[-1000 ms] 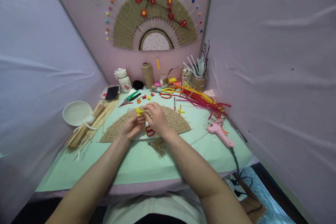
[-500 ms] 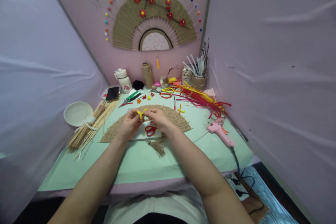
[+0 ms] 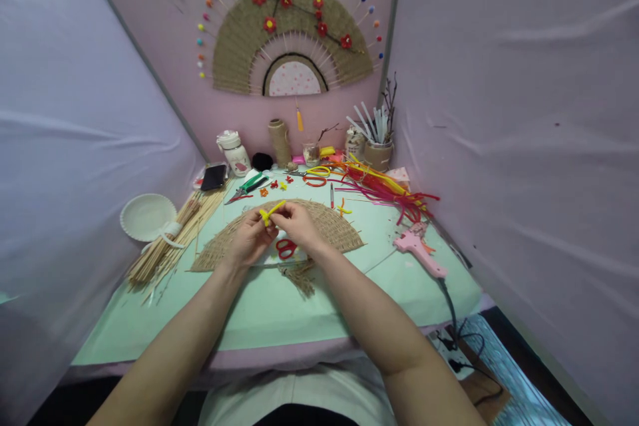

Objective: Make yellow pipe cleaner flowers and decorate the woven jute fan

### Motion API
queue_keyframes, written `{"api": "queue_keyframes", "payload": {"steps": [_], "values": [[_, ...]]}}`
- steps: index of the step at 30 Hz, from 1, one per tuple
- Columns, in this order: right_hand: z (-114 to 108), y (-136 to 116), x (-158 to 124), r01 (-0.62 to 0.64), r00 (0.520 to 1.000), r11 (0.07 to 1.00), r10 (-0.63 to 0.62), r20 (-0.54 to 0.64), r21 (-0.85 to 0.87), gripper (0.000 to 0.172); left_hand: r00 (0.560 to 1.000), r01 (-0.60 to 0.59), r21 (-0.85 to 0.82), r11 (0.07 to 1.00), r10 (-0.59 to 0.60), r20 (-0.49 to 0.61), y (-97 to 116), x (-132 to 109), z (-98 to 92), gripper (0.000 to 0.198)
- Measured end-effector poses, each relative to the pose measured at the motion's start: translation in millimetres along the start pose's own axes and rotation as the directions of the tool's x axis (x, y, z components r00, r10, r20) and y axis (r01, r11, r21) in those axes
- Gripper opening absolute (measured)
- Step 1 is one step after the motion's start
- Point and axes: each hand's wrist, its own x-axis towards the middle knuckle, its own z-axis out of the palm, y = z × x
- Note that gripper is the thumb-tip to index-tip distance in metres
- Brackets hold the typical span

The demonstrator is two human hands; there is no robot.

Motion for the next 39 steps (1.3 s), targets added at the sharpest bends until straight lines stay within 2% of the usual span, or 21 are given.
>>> {"api": "queue_keyframes", "payload": {"steps": [2,5,7,9,10,12,14,15,17,18,20,23,31,33,35,37,39], "values": [[-2.6,-1.9,-1.6,0.182,0.983,0.965,-0.186,0.0,-0.188,0.009,0.999,0.041,-0.067,0.997,-0.041,-0.003,0.5,0.6,0.8,0.015],[-8.2,-6.2,-4.3,0.436,0.894,0.769,-0.431,0.125,-0.467,0.01,0.982,0.174,-0.162,0.971,-0.182,-0.039,5.2,0.7,2.9,0.009],[-10.8,-7.5,-5.3,0.53,0.839,0.652,-0.495,0.226,-0.542,0.014,0.951,0.276,-0.208,0.938,-0.298,-0.083,9.4,0.5,3.6,0.009],[-11.4,-6.1,-4.7,0.547,0.828,0.635,-0.507,0.241,-0.546,0.017,0.932,0.324,-0.212,0.922,-0.35,-0.097,12.4,0.5,2.9,0.01],[-11.0,-4.4,-3.9,0.525,0.843,0.666,-0.494,0.212,-0.53,0.016,0.937,0.317,-0.19,0.929,-0.338,-0.086,13.2,0.7,2.0,0.009],[-9.6,-0.7,-1.4,0.404,0.909,0.8,-0.405,0.098,-0.444,0.011,0.97,0.233,-0.102,0.967,-0.239,-0.053,13.2,1.4,-0.7,0.007],[-8.4,1.5,1.2,0.168,0.984,0.946,-0.18,-0.018,-0.276,0.014,0.997,0.072,0.034,0.997,-0.071,-0.032,12.4,2.3,-4.0,0.013],[-8.1,1.4,2.0,0.025,0.998,0.984,-0.033,-0.044,-0.176,0.017,0.999,-0.017,0.108,0.994,0.02,-0.025,11.9,2.7,-5.6,0.015],[-8.3,-1.8,2.2,-0.206,0.979,0.979,0.206,-0.015,-0.008,0.02,0.985,-0.165,0.237,0.957,0.17,0.0,11.2,3.2,-8.3,0.017],[-8.7,-4.4,1.6,-0.271,0.962,0.961,0.271,0.022,0.043,0.02,0.977,-0.21,0.292,0.933,0.213,0.019,10.9,3.2,-9.4,0.018],[-9.5,-10.2,-0.4,-0.305,0.951,0.948,0.298,0.085,0.086,0.019,0.968,-0.247,0.384,0.89,0.246,0.054,9.9,2.8,-10.8,0.018],[-10.5,-14.7,-2.9,-0.256,0.963,0.965,0.249,0.104,0.061,0.019,0.973,-0.228,0.463,0.856,0.22,0.072,7.5,1.9,-10.9,0.018],[-9.7,-4.7,-0.7,-0.171,0.984,0.985,0.171,0.051,-0.007,0.024,0.986,-0.159,0.297,0.942,0.168,-0.003,4.0,-0.3,0.0,0.025],[-8.8,-3.8,-0.9,-0.107,0.994,0.992,0.109,0.022,-0.074,0.021,0.99,-0.132,0.25,0.959,0.139,-0.008,4.7,-1.4,2.9,0.025],[-8.6,-4.0,-1.8,0.067,0.998,0.968,-0.07,-0.004,-0.243,0.015,0.996,-0.082,0.187,0.979,0.085,-0.009,5.7,-1.6,3.0,0.024],[-9.4,-4.2,-2.7,0.309,0.944,0.824,-0.327,0.047,-0.474,0.011,1.0,0.014,0.089,0.996,-0.014,-0.006,6.5,-0.5,0.1,0.021],[-10.8,-3.4,-3.4,0.482,0.849,0.598,-0.498,0.175,-0.64,0.014,0.989,0.148,-0.028,0.989,-0.148,0.011,6.9,1.5,-4.8,0.016]]}}
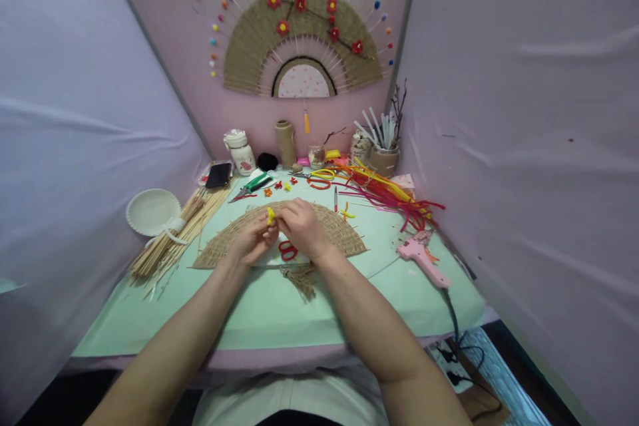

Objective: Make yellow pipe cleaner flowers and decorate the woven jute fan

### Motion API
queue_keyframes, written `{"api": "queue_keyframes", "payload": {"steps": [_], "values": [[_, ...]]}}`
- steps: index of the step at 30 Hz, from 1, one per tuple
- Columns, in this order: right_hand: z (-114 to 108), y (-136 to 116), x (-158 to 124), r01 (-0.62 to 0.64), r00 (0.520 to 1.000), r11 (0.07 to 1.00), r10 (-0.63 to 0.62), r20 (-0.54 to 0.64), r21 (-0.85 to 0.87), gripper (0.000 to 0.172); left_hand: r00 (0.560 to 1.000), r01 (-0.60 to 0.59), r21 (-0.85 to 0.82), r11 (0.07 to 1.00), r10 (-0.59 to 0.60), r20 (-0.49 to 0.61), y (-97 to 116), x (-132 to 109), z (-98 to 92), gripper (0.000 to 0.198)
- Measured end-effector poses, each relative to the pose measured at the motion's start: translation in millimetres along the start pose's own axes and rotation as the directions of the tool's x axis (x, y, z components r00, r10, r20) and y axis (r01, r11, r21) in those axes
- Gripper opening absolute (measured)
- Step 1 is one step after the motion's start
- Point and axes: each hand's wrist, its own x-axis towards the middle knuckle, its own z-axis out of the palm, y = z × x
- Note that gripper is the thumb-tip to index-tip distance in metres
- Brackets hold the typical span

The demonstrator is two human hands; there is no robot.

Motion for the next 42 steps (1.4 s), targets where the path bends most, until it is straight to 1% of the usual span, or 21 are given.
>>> {"api": "queue_keyframes", "payload": {"steps": [2,4,5,7,9,10,12,14,17,21,24,26,28,30,32,34,36,37,39,40,42], "values": [[0.3,1.7,-1.1,0.109,0.994,0.986,-0.107,0.026,-0.128,0.017,0.993,0.116,-0.085,0.99,-0.115,0.01,0.1,2.4,-5.0,0.012],[1.3,2.7,-1.5,0.1,0.995,0.984,-0.099,0.01,-0.149,0.015,0.989,0.145,-0.101,0.984,-0.147,-0.007,-0.5,4.9,-8.4,0.012],[1.8,2.6,-1.3,0.065,0.997,0.989,-0.069,-0.022,-0.131,0.012,0.993,0.112,-0.085,0.99,-0.114,-0.028,-1.0,5.9,-9.4,0.013],[2.3,1.2,-0.2,-0.045,0.993,0.998,0.04,-0.113,-0.046,0.011,0.996,-0.03,-0.014,0.999,0.028,-0.08,-1.8,7.7,-10.1,0.016],[2.2,-1.0,1.5,-0.199,0.964,0.975,0.213,-0.159,0.102,0.01,0.971,-0.199,0.081,0.977,0.208,-0.118,-1.9,8.5,-9.6,0.02],[2.1,-1.9,2.4,-0.288,0.939,0.937,0.317,-0.134,0.198,0.01,0.953,-0.262,0.127,0.957,0.278,-0.125,-1.9,8.5,-9.0,0.022],[2.6,-2.6,3.7,-0.461,0.869,0.799,0.495,0.014,0.386,0.015,0.925,-0.33,0.202,0.922,0.359,-0.124,-2.0,7.6,-7.2,0.024],[4.1,-1.4,4.3,-0.582,0.793,0.633,0.581,0.184,0.511,0.02,0.917,-0.346,0.264,0.9,0.384,-0.109,-3.0,6.1,-4.6,0.025],[7.0,1.8,3.8,-0.657,0.72,0.439,0.605,0.339,0.613,0.022,0.922,-0.339,0.332,0.88,0.381,-0.067,-5.7,4.1,-1.4,0.025],[6.5,1.8,3.6,-0.688,0.658,0.24,0.603,0.451,0.684,0.022,0.928,-0.331,0.35,0.876,0.37,-0.047,-8.0,3.2,-0.3,0.024],[3.7,-0.2,4.0,-0.716,0.608,0.126,0.595,0.525,0.686,0.023,0.937,-0.311,0.336,0.889,0.347,-0.05,-7.6,2.3,1.0,0.025],[3.6,0.1,3.9,-0.722,0.602,0.102,0.58,0.549,0.684,0.024,0.945,-0.292,0.31,0.905,0.323,-0.053,-7.1,1.4,2.9,0.025],[5.7,1.9,3.4,-0.713,0.623,0.144,0.58,0.525,0.686,0.024,0.954,-0.268,0.271,0.925,0.293,-0.059,-6.8,0.8,4.6,0.024],[9.2,4.1,2.6,-0.687,0.671,0.259,0.585,0.455,0.679,0.023,0.966,-0.235,0.216,0.948,0.252,-0.058,-6.8,0.9,4.9,0.023],[12.5,5.0,1.6,-0.626,0.749,0.432,0.564,0.347,0.649,0.019,0.979,-0.191,0.148,0.97,0.2,-0.047,-6.5,1.8,3.1,0.021],[14.1,4.6,0.3,-0.496,0.855,0.663,0.485,0.183,0.56,0.012,0.991,-0.13,0.072,0.989,0.132,-0.034,-5.5,2.6,-0.2,0.018],[14.3,4.0,-1.3,-0.305,0.947,0.875,0.321,0.021,0.376,0.008,0.998,-0.046,-0.004,0.999,0.046,-0.035,-3.9,2.8,-3.9,0.015],[14.1,4.2,-2.1,-0.207,0.974,0.94,0.224,-0.034,0.272,0.009,0.999,0.001,-0.041,0.999,-0.002,-0.036,-2.9,2.7,-5.5,0.014],[13.9,5.8,-3.3,-0.071,0.994,0.989,0.08,-0.069,0.127,0.013,0.996,0.079,-0.095,0.992,-0.083,-0.034,-1.4,2.4,-8.0,0.01],[14.1,7.1,-3.7,-0.049,0.996,0.993,0.056,-0.069,0.108,0.013,0.994,0.103,-0.105,0.989,-0.107,-0.034,-0.8,2.3,-8.8,0.009],[14.9,9.9,-3.6,-0.088,0.994,0.984,0.097,-0.057,0.153,0.011,0.993,0.103,-0.092,0.991,-0.107,-0.045,-0.4,2.6,-9.4,0.009]]}}
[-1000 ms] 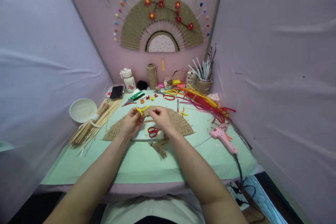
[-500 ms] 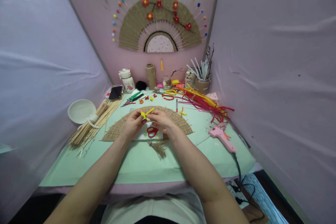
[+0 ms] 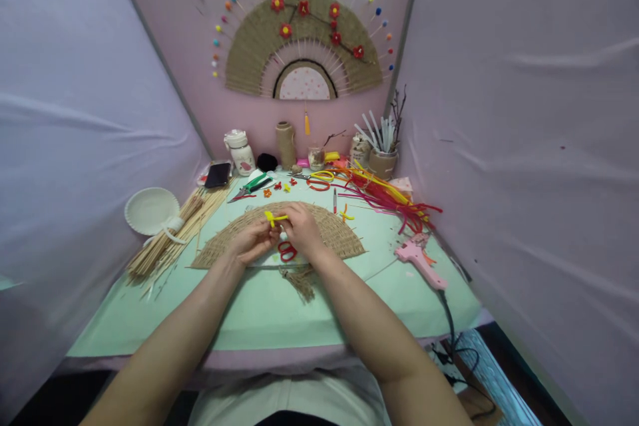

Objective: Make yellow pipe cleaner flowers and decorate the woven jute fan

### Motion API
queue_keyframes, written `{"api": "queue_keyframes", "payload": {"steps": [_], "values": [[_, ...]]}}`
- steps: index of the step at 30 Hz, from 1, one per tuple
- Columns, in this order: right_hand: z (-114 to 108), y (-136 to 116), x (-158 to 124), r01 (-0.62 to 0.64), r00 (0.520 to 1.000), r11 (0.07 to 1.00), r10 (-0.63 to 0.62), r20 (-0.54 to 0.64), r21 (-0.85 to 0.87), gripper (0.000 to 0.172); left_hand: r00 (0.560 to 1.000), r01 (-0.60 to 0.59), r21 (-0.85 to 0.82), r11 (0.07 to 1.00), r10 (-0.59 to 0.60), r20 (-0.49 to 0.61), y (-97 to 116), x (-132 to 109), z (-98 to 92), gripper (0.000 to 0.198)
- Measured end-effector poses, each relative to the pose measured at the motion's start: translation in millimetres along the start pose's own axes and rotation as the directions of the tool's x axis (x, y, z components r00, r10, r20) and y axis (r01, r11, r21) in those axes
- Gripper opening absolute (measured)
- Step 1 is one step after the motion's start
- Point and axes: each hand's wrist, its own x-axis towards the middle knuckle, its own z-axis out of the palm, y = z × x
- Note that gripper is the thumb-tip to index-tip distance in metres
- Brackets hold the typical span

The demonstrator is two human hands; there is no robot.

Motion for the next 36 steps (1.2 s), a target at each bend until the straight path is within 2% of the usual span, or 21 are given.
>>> {"api": "queue_keyframes", "payload": {"steps": [4,7,10,16,19,22,26,29,31,33,36], "values": [[0.4,1.4,2.6,-0.239,0.97,0.953,0.227,0.082,0.185,0.016,0.99,-0.138,0.093,0.986,0.14,-0.012,0.1,1.8,1.1,0.017],[-2.3,-2.7,4.8,-0.342,0.939,0.896,0.314,0.139,0.283,0.021,0.967,-0.252,0.173,0.952,0.254,0.009,1.0,1.9,3.8,0.025],[-7.5,-8.9,6.5,-0.36,0.933,0.879,0.333,0.137,0.313,0.021,0.949,-0.31,0.258,0.915,0.312,0.032,1.7,0.0,7.8,0.031],[-17.4,-20.5,9.0,-0.284,0.959,0.931,0.275,0.068,0.229,0.015,0.914,-0.375,0.443,0.815,0.406,0.026,-0.6,-2.9,12.2,0.028],[-20.2,-24.2,10.2,-0.275,0.961,0.937,0.265,0.076,0.214,0.015,0.906,-0.38,0.533,0.756,0.421,0.049,-1.5,-3.1,10.7,0.025],[-22.6,-25.5,11.5,-0.335,0.941,0.909,0.312,0.13,0.246,0.014,0.898,-0.393,0.577,0.716,0.433,0.074,-1.4,-3.5,9.7,0.024],[-21.5,-19.9,10.7,-0.503,0.864,0.804,0.454,0.218,0.318,0.014,0.896,-0.394,0.593,0.702,0.437,0.078,-1.0,-5.0,11.6,0.023],[-16.4,-11.3,7.7,-0.664,0.746,0.644,0.597,0.293,0.38,0.014,0.907,-0.374,0.596,0.711,0.415,0.074,-1.5,-5.1,13.1,0.024],[-13.4,-6.3,5.9,-0.73,0.678,0.535,0.648,0.347,0.426,0.016,0.91,-0.361,0.59,0.722,0.412,0.053,-2.2,-4.1,12.7,0.025],[-12.3,-3.2,5.3,-0.738,0.658,0.461,0.653,0.374,0.494,0.018,0.912,-0.352,0.56,0.75,0.409,0.027,-2.8,-2.8,11.5,0.026],[-13.6,-1.6,6.0,-0.699,0.675,0.373,0.626,0.391,0.611,0.024,0.931,-0.328,0.476,0.816,0.363,0.02,-2.8,-2.0,10.8,0.031]]}}
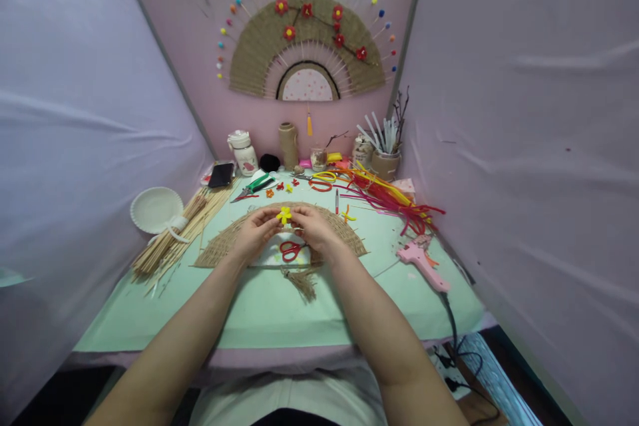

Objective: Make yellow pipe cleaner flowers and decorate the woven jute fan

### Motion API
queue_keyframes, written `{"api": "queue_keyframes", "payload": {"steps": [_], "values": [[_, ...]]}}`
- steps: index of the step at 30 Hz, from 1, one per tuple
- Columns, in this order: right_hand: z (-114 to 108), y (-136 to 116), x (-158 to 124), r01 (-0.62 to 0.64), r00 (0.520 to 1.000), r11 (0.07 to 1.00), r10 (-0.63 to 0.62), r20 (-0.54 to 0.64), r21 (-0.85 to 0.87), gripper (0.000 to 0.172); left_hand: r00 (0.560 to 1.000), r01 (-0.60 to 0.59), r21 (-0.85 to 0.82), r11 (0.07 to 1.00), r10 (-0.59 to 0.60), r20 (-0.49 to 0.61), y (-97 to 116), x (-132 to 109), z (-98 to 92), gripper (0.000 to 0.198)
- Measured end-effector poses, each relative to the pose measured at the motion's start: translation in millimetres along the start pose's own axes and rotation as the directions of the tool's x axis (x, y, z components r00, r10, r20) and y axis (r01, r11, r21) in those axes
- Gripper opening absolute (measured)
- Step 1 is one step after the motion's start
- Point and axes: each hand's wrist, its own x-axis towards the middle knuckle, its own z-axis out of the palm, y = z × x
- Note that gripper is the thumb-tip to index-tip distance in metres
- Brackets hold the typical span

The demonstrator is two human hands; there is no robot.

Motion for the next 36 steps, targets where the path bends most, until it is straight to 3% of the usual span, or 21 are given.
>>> {"api": "queue_keyframes", "payload": {"steps": [6,13,16,21,27,31,36], "values": [[0.5,2.3,1.6,0.01,0.999,0.991,-0.016,0.05,0.133,0.032,0.995,0.102,-0.07,0.992,-0.1,0.026,4.0,-3.3,3.7,0.032],[6.3,7.4,2.0,-0.001,1.0,0.998,0.001,0.002,0.069,0.032,0.994,0.104,-0.085,0.991,-0.107,-0.027,1.2,-2.1,3.9,0.031],[7.4,4.5,0.3,0.04,0.998,0.999,-0.041,-0.039,-0.023,0.028,0.996,0.068,-0.053,0.996,-0.071,-0.051,0.0,-1.1,4.0,0.029],[7.9,-4.3,-2.9,0.271,0.921,0.897,-0.348,-0.179,-0.349,0.017,0.986,-0.058,0.17,0.984,0.083,-0.144,-2.5,1.2,1.7,0.025],[8.0,-1.8,-1.3,0.328,0.905,0.819,-0.415,-0.091,-0.472,0.017,0.972,-0.156,0.282,0.947,0.197,-0.126,-4.1,1.2,1.2,0.025],[8.9,0.6,-2.0,0.366,0.871,0.754,-0.483,-0.084,-0.546,0.017,0.972,-0.163,0.301,0.939,0.205,-0.111,-4.5,0.4,2.3,0.026],[12.1,2.3,-4.7,0.432,0.839,0.653,-0.544,0.012,-0.621,0.016,0.962,-0.176,0.354,0.919,0.236,-0.137,-4.8,0.4,1.1,0.024]]}}
